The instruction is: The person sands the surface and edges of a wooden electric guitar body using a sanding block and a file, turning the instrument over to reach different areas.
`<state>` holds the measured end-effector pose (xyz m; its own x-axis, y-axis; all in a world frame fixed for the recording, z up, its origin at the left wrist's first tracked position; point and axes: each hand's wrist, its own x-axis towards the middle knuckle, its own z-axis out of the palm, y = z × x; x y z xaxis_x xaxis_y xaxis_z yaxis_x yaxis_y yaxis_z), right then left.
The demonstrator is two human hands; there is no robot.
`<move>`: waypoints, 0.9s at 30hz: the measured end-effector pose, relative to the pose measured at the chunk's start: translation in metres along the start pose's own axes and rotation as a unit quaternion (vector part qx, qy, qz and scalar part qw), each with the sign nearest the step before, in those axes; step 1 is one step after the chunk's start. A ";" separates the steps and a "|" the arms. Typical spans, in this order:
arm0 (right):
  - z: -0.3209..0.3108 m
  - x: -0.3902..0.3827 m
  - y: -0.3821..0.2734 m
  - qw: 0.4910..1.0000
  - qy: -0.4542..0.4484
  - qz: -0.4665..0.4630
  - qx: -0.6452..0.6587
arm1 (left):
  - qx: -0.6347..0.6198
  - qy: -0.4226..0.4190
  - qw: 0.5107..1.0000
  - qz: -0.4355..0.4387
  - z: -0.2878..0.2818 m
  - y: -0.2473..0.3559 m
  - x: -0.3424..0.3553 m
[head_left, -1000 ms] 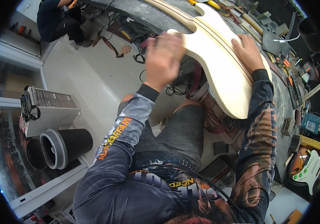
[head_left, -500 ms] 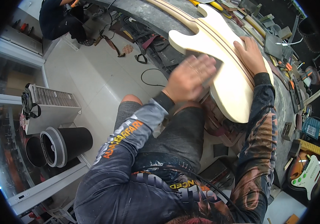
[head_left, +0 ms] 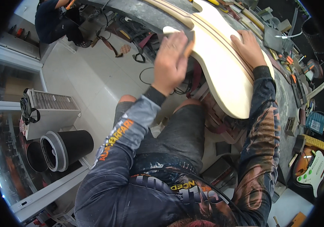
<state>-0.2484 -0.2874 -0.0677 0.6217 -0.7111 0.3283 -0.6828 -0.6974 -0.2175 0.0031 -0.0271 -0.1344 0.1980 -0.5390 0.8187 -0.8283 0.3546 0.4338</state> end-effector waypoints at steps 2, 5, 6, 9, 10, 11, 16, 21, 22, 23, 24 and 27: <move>0.004 0.002 -0.002 1.000 0.007 -0.016 0.007 | -0.011 0.065 0.993 -0.093 -0.003 -0.005 0.031; 0.008 0.002 -0.001 1.000 0.013 -0.018 0.006 | -0.055 0.065 0.984 -0.159 -0.003 -0.009 0.038; 0.010 0.002 0.000 1.000 0.016 -0.016 0.004 | -0.011 0.058 0.994 -0.091 -0.002 -0.003 0.025; 0.014 0.003 0.007 0.999 0.018 -0.045 -0.013 | 0.019 0.037 0.999 -0.020 -0.006 -0.008 0.023; 0.013 0.002 0.011 0.999 0.013 -0.040 -0.016 | 0.009 0.026 0.999 -0.018 -0.008 -0.010 0.028; 0.010 0.004 0.007 0.999 0.018 -0.038 -0.011 | -0.017 0.041 0.995 -0.087 -0.008 -0.010 0.039; 0.016 0.007 0.013 0.998 0.025 -0.045 -0.022 | -0.022 0.054 0.997 -0.057 -0.002 -0.004 0.030; 0.010 0.007 0.005 0.999 0.016 -0.030 -0.023 | -0.143 0.052 0.967 -0.202 -0.010 -0.018 0.055; 0.011 0.005 0.004 0.999 0.016 -0.030 -0.024 | -0.144 0.052 0.967 -0.202 -0.009 -0.017 0.051; 0.014 0.005 0.004 0.999 0.029 -0.037 -0.025 | -0.098 0.064 0.983 -0.142 -0.004 -0.018 0.045; 0.015 0.004 0.005 0.998 0.042 -0.043 -0.027 | -0.053 0.075 0.993 -0.081 0.000 -0.017 0.038; 0.012 0.004 0.005 0.998 0.031 -0.041 -0.021 | -0.063 0.062 0.995 -0.049 -0.008 -0.019 0.032</move>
<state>-0.2441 -0.2948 -0.0786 0.6520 -0.6445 0.3995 -0.6471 -0.7475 -0.1500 0.0287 -0.0450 -0.1136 0.3447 -0.4797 0.8068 -0.7315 0.4014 0.5512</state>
